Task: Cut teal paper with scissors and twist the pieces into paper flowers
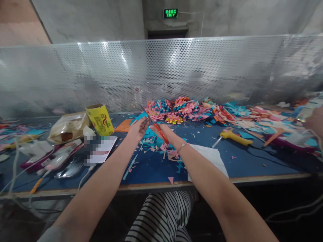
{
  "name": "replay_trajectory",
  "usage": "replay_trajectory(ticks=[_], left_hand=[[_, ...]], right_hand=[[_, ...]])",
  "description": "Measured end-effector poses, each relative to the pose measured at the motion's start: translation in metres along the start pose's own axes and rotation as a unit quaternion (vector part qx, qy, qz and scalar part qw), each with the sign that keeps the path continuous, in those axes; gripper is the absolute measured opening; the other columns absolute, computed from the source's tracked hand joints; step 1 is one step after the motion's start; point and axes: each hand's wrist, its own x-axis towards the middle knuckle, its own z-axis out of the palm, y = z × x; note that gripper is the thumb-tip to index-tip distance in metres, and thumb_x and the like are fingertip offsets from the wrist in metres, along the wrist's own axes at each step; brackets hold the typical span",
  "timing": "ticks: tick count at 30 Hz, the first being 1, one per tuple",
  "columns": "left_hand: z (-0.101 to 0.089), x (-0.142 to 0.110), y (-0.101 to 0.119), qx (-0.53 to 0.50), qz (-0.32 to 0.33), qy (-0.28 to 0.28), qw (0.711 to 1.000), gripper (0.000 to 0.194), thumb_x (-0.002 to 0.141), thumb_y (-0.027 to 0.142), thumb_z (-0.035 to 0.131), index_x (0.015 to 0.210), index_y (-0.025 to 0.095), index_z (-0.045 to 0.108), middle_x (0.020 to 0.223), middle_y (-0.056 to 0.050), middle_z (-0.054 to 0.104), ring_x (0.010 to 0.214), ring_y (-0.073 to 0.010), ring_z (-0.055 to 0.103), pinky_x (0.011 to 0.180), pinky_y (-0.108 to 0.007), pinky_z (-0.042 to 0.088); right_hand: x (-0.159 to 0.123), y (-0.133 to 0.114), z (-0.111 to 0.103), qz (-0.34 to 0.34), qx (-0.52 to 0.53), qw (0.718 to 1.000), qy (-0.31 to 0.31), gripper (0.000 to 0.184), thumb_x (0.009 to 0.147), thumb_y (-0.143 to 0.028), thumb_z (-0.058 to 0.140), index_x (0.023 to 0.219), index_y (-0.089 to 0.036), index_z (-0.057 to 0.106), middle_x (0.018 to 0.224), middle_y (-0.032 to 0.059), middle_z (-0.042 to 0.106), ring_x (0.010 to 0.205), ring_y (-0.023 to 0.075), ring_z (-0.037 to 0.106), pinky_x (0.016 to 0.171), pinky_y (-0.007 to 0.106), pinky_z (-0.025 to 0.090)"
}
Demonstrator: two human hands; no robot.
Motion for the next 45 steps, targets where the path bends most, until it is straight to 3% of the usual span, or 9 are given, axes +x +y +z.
replay_trajectory(ticks=[5,9,15,23,32,40,45], left_hand=[[-0.001,-0.001,-0.001,0.016,0.003,-0.011,1.0,0.022,0.063,0.004,0.065,0.065,0.016,0.047,0.065,0.001,0.064,0.069,-0.0124,0.066,0.077,-0.028,0.052],[-0.002,-0.003,-0.003,0.061,-0.008,-0.02,0.998,0.024,0.06,0.008,0.069,0.065,0.016,0.047,0.06,0.003,0.062,0.065,-0.0107,0.064,0.075,-0.027,0.052],[-0.004,-0.005,-0.01,0.159,-0.011,-0.053,0.986,0.029,0.048,0.017,0.078,0.06,0.014,0.051,0.055,0.002,0.06,0.057,-0.0098,0.06,0.065,-0.025,0.048],[-0.006,-0.003,-0.015,0.196,-0.014,-0.077,0.978,0.032,0.042,0.019,0.08,0.063,0.014,0.057,0.058,0.0,0.062,0.059,-0.0111,0.059,0.066,-0.027,0.046],[-0.002,-0.007,-0.014,0.13,0.025,-0.066,0.989,0.03,0.044,0.015,0.08,0.061,0.013,0.056,0.055,0.003,0.058,0.056,-0.0079,0.057,0.068,-0.025,0.047],[-0.001,-0.005,-0.011,0.119,0.038,-0.033,0.992,0.03,0.046,0.017,0.079,0.051,0.014,0.05,0.047,0.006,0.047,0.051,-0.0052,0.05,0.063,-0.022,0.045],[-0.003,-0.004,-0.011,0.173,0.077,-0.058,0.98,0.027,0.047,0.024,0.079,0.056,0.015,0.054,0.049,0.006,0.047,0.049,-0.0045,0.045,0.055,-0.02,0.041]], right_hand=[[0.003,-0.001,-0.002,0.028,0.011,0.998,0.05,0.037,0.07,-0.051,0.057,0.056,-0.019,0.043,0.051,-0.0015,0.043,0.05,0.0106,0.038,0.05,0.027,0.029],[0.004,0.001,-0.004,0.076,0.128,0.985,0.091,0.039,0.062,-0.052,0.064,0.062,-0.02,0.042,0.051,-0.004,0.042,0.047,0.0099,0.04,0.046,0.026,0.033],[0.004,-0.001,-0.005,0.042,0.268,0.957,0.098,0.04,0.058,-0.046,0.071,0.065,-0.021,0.04,0.049,-0.0058,0.041,0.044,0.0087,0.039,0.043,0.025,0.035],[0.015,0.01,-0.004,0.04,0.241,0.958,0.148,0.048,0.045,-0.044,0.077,0.064,-0.02,0.039,0.053,-0.0074,0.04,0.049,0.007,0.037,0.045,0.023,0.03],[0.009,0.005,-0.004,0.076,0.3,0.944,0.112,0.045,0.053,-0.045,0.074,0.067,-0.022,0.039,0.048,-0.0084,0.037,0.042,0.0066,0.035,0.039,0.022,0.027],[0.003,-0.008,0.0,0.108,0.253,0.958,0.082,0.041,0.054,-0.044,0.073,0.063,-0.022,0.039,0.043,-0.0079,0.037,0.04,0.0077,0.035,0.039,0.024,0.028],[0.008,-0.001,-0.006,0.069,0.245,0.958,0.13,0.044,0.049,-0.043,0.074,0.066,-0.021,0.04,0.053,-0.0062,0.045,0.048,0.0079,0.04,0.045,0.024,0.032]])
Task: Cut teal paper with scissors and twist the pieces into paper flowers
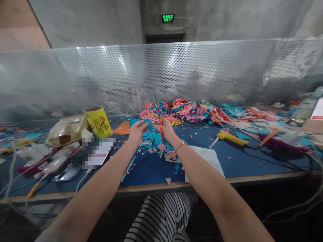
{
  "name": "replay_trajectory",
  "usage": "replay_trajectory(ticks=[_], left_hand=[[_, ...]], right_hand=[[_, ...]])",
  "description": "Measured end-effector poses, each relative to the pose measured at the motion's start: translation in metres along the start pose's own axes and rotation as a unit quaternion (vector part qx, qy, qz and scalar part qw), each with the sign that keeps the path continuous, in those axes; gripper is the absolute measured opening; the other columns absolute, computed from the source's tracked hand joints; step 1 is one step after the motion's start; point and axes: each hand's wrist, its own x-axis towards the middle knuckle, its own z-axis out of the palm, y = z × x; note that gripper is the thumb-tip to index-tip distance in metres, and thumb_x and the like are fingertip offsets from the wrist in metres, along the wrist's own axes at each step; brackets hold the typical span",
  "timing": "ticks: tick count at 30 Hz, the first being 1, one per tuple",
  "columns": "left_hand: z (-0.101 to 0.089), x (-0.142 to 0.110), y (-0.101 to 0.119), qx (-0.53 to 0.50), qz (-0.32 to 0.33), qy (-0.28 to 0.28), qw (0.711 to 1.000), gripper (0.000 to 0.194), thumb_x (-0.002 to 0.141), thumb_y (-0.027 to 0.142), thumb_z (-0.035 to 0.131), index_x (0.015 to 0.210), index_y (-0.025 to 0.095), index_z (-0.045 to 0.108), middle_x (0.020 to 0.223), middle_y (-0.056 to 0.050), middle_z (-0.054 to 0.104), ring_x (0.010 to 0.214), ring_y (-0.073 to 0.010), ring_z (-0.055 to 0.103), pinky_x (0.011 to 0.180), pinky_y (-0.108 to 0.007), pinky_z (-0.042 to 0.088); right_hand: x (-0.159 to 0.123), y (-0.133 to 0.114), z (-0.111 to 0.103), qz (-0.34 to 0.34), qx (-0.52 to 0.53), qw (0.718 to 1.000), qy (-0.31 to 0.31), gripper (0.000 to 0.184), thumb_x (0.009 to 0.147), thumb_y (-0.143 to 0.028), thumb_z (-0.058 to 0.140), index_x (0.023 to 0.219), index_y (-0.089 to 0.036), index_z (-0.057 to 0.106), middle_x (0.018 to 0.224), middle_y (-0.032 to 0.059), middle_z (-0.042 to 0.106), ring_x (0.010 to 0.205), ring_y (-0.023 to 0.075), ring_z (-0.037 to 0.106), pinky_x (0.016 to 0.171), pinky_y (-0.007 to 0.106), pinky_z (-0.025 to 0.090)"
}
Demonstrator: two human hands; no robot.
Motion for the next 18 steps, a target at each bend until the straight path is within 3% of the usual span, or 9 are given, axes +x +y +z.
replay_trajectory(ticks=[4,8,10,14,18], left_hand=[[0.0,-0.001,-0.002,0.043,-0.01,-0.029,0.999,0.032,0.048,0.03,0.078,0.052,0.015,0.05,0.049,0.006,0.044,0.051,-0.0053,0.046,0.055,-0.021,0.043],[-0.001,0.0,-0.006,0.065,-0.031,-0.061,0.996,0.035,0.046,0.033,0.079,0.068,0.015,0.058,0.058,0.003,0.054,0.055,-0.0078,0.052,0.054,-0.022,0.045],[-0.003,0.002,-0.007,0.064,-0.017,-0.051,0.997,0.04,0.043,0.031,0.08,0.074,0.016,0.058,0.06,0.003,0.056,0.054,-0.008,0.052,0.052,-0.021,0.043],[-0.005,0.005,-0.008,0.077,0.018,-0.013,0.997,0.037,0.042,0.029,0.08,0.065,0.015,0.054,0.053,0.004,0.055,0.048,-0.0065,0.049,0.048,-0.019,0.04],[-0.004,0.006,-0.007,0.09,0.03,-0.008,0.995,0.031,0.045,0.028,0.079,0.063,0.015,0.057,0.051,0.003,0.055,0.047,-0.0063,0.047,0.048,-0.019,0.038]], right_hand=[[0.008,0.001,-0.005,-0.041,-0.006,0.999,0.021,0.045,0.048,-0.043,0.074,0.066,-0.021,0.039,0.065,-0.0018,0.053,0.058,0.0104,0.046,0.051,0.025,0.037],[0.006,-0.002,-0.006,-0.045,-0.013,0.999,0.014,0.044,0.048,-0.043,0.074,0.066,-0.02,0.041,0.065,-0.002,0.052,0.059,0.0109,0.046,0.052,0.025,0.037],[0.003,-0.003,-0.005,-0.029,-0.002,1.0,-0.004,0.044,0.049,-0.043,0.074,0.066,-0.021,0.04,0.062,-0.0036,0.049,0.054,0.0094,0.044,0.049,0.025,0.036],[-0.004,-0.008,-0.004,0.009,0.004,0.999,-0.036,0.045,0.049,-0.043,0.073,0.066,-0.021,0.039,0.057,-0.0052,0.046,0.046,0.0079,0.042,0.044,0.025,0.033],[-0.007,-0.012,-0.002,0.001,0.012,0.999,-0.034,0.042,0.052,-0.042,0.072,0.066,-0.022,0.038,0.053,-0.0059,0.045,0.046,0.0079,0.041,0.044,0.025,0.032]])
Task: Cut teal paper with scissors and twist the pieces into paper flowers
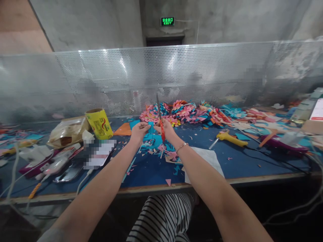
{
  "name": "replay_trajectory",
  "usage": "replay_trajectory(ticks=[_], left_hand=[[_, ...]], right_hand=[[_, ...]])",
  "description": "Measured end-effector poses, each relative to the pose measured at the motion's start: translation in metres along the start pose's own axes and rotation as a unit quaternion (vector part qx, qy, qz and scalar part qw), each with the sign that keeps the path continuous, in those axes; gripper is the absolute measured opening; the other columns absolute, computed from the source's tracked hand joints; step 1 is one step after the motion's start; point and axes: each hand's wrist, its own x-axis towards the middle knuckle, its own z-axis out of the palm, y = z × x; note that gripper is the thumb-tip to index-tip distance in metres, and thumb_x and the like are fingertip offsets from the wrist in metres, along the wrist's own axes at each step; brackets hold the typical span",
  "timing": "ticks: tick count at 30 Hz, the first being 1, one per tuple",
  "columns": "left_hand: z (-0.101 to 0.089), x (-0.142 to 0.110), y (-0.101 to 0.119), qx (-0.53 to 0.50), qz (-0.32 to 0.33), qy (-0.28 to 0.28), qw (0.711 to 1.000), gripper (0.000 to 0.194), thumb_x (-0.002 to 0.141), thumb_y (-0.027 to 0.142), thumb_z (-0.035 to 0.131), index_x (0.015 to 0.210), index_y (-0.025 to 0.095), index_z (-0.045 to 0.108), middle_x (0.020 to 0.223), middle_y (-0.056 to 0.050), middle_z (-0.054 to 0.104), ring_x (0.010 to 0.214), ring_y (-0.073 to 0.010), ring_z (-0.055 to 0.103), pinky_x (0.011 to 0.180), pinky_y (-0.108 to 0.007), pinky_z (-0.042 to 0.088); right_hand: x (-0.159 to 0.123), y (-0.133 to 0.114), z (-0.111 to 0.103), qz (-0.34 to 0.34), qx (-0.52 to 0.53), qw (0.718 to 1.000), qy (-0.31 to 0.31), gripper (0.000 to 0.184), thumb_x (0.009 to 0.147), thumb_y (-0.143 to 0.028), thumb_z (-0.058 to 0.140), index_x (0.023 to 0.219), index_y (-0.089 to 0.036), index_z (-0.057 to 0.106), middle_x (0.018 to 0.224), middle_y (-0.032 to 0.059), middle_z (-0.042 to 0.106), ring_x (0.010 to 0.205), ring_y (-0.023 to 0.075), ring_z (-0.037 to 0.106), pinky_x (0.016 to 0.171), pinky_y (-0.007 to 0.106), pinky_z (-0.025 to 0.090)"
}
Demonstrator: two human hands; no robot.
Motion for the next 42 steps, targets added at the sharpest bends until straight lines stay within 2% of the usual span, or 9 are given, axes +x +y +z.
replay_trajectory(ticks=[5,9,13,17,20,26,35,38,42], left_hand=[[-0.001,-0.001,0.001,0.014,0.016,-0.011,1.0,0.023,0.051,0.025,0.075,0.067,0.015,0.061,0.055,0.002,0.057,0.052,-0.0079,0.05,0.053,-0.021,0.04],[-0.002,-0.003,0.004,0.042,0.054,-0.011,0.998,0.016,0.051,0.017,0.073,0.061,0.016,0.06,0.053,0.003,0.055,0.052,-0.0078,0.049,0.053,-0.02,0.039],[-0.002,-0.003,0.002,0.052,0.032,-0.024,0.998,0.012,0.053,0.011,0.068,0.061,0.015,0.061,0.055,0.002,0.057,0.053,-0.0085,0.05,0.055,-0.021,0.04],[0.001,-0.001,-0.004,0.054,-0.01,-0.035,0.998,0.008,0.058,0.017,0.067,0.063,0.016,0.061,0.057,0.002,0.057,0.055,-0.0098,0.052,0.059,-0.024,0.044],[0.005,-0.001,-0.005,0.03,-0.038,-0.035,0.998,0.015,0.058,0.025,0.07,0.064,0.016,0.06,0.058,0.001,0.057,0.057,-0.0105,0.053,0.059,-0.025,0.045],[0.008,-0.001,-0.008,0.027,-0.05,-0.033,0.998,0.034,0.043,0.027,0.08,0.067,0.015,0.058,0.06,0.002,0.057,0.057,-0.0097,0.053,0.056,-0.024,0.044],[0.006,-0.004,-0.006,0.006,-0.058,-0.044,0.997,0.035,0.047,0.029,0.078,0.07,0.016,0.057,0.066,0.001,0.057,0.06,-0.0098,0.054,0.059,-0.025,0.045],[0.005,-0.005,-0.002,0.017,-0.067,-0.053,0.996,0.036,0.046,0.032,0.078,0.068,0.015,0.055,0.064,0.002,0.055,0.06,-0.0097,0.053,0.058,-0.025,0.045],[0.004,-0.005,-0.001,0.034,-0.078,-0.052,0.995,0.03,0.049,0.029,0.076,0.063,0.015,0.053,0.059,0.003,0.051,0.061,-0.0111,0.053,0.059,-0.027,0.047]], right_hand=[[0.002,0.004,0.0,0.004,0.015,1.0,0.025,0.043,0.05,-0.041,0.073,0.065,-0.021,0.038,0.052,-0.0066,0.042,0.046,0.0071,0.038,0.044,0.024,0.031],[0.003,0.006,-0.001,0.011,0.022,0.999,0.031,0.042,0.05,-0.039,0.074,0.065,-0.021,0.039,0.051,-0.0062,0.043,0.046,0.0078,0.039,0.043,0.024,0.032],[0.002,0.007,0.0,0.01,0.032,0.999,0.024,0.041,0.05,-0.037,0.075,0.065,-0.021,0.04,0.053,-0.0057,0.045,0.046,0.0079,0.04,0.044,0.025,0.033],[0.002,0.007,0.002,0.008,0.023,1.0,0.014,0.043,0.05,-0.039,0.074,0.065,-0.021,0.037,0.052,-0.0064,0.042,0.046,0.0075,0.039,0.044,0.024,0.031],[0.002,0.007,0.003,0.01,0.027,0.999,0.015,0.045,0.05,-0.039,0.074,0.066,-0.022,0.035,0.051,-0.0072,0.04,0.045,0.0067,0.036,0.043,0.023,0.028],[0.004,0.013,0.001,-0.003,0.005,1.0,0.018,0.041,0.053,-0.036,0.07,0.066,-0.022,0.035,0.05,-0.0083,0.037,0.045,0.0061,0.034,0.042,0.022,0.026],[0.006,0.018,0.0,-0.006,-0.02,1.0,0.022,0.04,0.052,-0.038,0.072,0.066,-0.02,0.038,0.053,-0.0071,0.042,0.048,0.0069,0.038,0.046,0.022,0.031],[0.006,0.015,0.001,-0.021,-0.016,1.0,0.002,0.043,0.051,-0.039,0.074,0.064,-0.021,0.037,0.051,-0.0074,0.04,0.048,0.0069,0.037,0.045,0.022,0.029],[0.003,0.011,0.002,-0.007,0.003,1.0,-0.023,0.049,0.048,-0.04,0.076,0.065,-0.022,0.034,0.049,-0.0085,0.039,0.045,0.0062,0.034,0.044,0.022,0.027]])
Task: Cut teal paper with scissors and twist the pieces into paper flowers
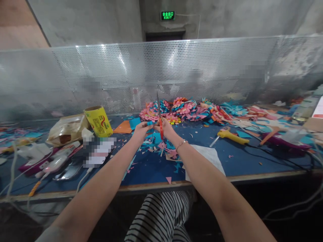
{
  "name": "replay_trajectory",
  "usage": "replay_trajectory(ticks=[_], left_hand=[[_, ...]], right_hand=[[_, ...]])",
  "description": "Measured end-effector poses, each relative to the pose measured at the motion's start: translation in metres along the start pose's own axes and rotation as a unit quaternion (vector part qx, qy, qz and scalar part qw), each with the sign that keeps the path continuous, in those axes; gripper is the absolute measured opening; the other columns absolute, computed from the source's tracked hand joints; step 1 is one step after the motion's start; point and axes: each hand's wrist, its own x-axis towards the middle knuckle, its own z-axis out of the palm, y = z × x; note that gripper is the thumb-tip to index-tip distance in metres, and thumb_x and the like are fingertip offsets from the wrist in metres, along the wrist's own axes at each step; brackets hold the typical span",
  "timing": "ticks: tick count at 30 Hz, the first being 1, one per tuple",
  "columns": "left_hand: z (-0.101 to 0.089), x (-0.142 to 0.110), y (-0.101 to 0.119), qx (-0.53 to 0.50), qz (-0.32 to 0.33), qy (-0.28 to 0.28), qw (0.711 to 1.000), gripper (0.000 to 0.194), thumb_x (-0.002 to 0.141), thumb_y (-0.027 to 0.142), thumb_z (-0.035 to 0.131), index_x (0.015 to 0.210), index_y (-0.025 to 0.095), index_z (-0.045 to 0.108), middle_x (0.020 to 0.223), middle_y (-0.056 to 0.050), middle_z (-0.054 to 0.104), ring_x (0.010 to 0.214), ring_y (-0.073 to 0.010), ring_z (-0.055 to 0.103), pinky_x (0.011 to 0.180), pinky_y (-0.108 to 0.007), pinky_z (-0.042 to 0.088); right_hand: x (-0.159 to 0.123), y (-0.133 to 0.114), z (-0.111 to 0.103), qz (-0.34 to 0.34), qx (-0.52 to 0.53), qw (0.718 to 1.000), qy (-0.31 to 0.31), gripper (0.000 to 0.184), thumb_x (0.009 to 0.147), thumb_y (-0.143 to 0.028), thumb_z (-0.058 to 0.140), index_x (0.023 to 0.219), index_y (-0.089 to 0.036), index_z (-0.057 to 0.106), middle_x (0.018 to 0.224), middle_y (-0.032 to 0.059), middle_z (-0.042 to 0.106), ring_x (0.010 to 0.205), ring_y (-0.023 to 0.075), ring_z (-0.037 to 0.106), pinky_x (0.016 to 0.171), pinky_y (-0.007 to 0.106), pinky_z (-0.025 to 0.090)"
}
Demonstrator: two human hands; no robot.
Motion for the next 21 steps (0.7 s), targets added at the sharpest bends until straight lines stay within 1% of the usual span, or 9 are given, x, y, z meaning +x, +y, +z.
replay_trajectory(ticks=[3,6,7,12,18,21], left_hand=[[-0.002,0.001,0.0,-0.016,-0.002,0.001,1.0,0.024,0.051,0.024,0.073,0.064,0.015,0.056,0.059,0.003,0.052,0.061,-0.0112,0.053,0.061,-0.029,0.048],[-0.004,0.001,0.003,-0.04,-0.001,-0.017,0.999,0.022,0.051,0.02,0.073,0.067,0.014,0.059,0.061,0.001,0.058,0.059,-0.0108,0.055,0.062,-0.028,0.048],[-0.005,0.001,0.005,-0.052,-0.003,-0.014,0.999,0.023,0.05,0.019,0.074,0.067,0.014,0.06,0.061,0.001,0.059,0.058,-0.0104,0.055,0.062,-0.028,0.048],[-0.007,-0.001,0.014,-0.106,-0.024,0.04,0.993,0.029,0.044,0.012,0.077,0.067,0.012,0.06,0.055,0.002,0.057,0.055,-0.0088,0.055,0.064,-0.027,0.05],[-0.008,0.0,0.015,-0.12,-0.063,0.059,0.989,0.02,0.052,0.006,0.072,0.067,0.012,0.061,0.053,0.001,0.058,0.053,-0.0092,0.056,0.067,-0.03,0.051],[-0.009,0.002,0.014,-0.133,-0.086,0.057,0.986,0.018,0.054,0.004,0.069,0.069,0.012,0.061,0.054,0.001,0.059,0.052,-0.0093,0.056,0.067,-0.03,0.051]], right_hand=[[0.0,0.0,0.0,0.004,0.01,1.0,0.011,0.049,0.047,-0.04,0.077,0.066,-0.021,0.036,0.05,-0.0081,0.042,0.045,0.0066,0.037,0.044,0.022,0.029],[0.004,0.005,-0.004,0.017,0.027,0.999,0.041,0.047,0.047,-0.04,0.077,0.067,-0.021,0.039,0.049,-0.0081,0.043,0.044,0.0069,0.038,0.043,0.022,0.029],[0.006,0.008,-0.006,0.021,0.034,0.998,0.049,0.047,0.047,-0.04,0.077,0.066,-0.021,0.039,0.048,-0.0082,0.043,0.044,0.007,0.038,0.042,0.022,0.028],[0.013,0.017,-0.017,0.015,0.057,0.997,0.058,0.046,0.046,-0.039,0.078,0.062,-0.02,0.039,0.049,-0.0074,0.044,0.042,0.0063,0.038,0.043,0.023,0.029],[0.011,0.013,-0.018,0.019,0.038,0.996,0.081,0.047,0.043,-0.037,0.08,0.062,-0.02,0.039,0.05,-0.0073,0.045,0.043,0.0059,0.04,0.044,0.022,0.03],[0.011,0.011,-0.017,0.02,0.039,0.995,0.087,0.048,0.043,-0.037,0.08,0.063,-0.02,0.04,0.051,-0.0074,0.045,0.043,0.0058,0.04,0.043,0.022,0.031]])
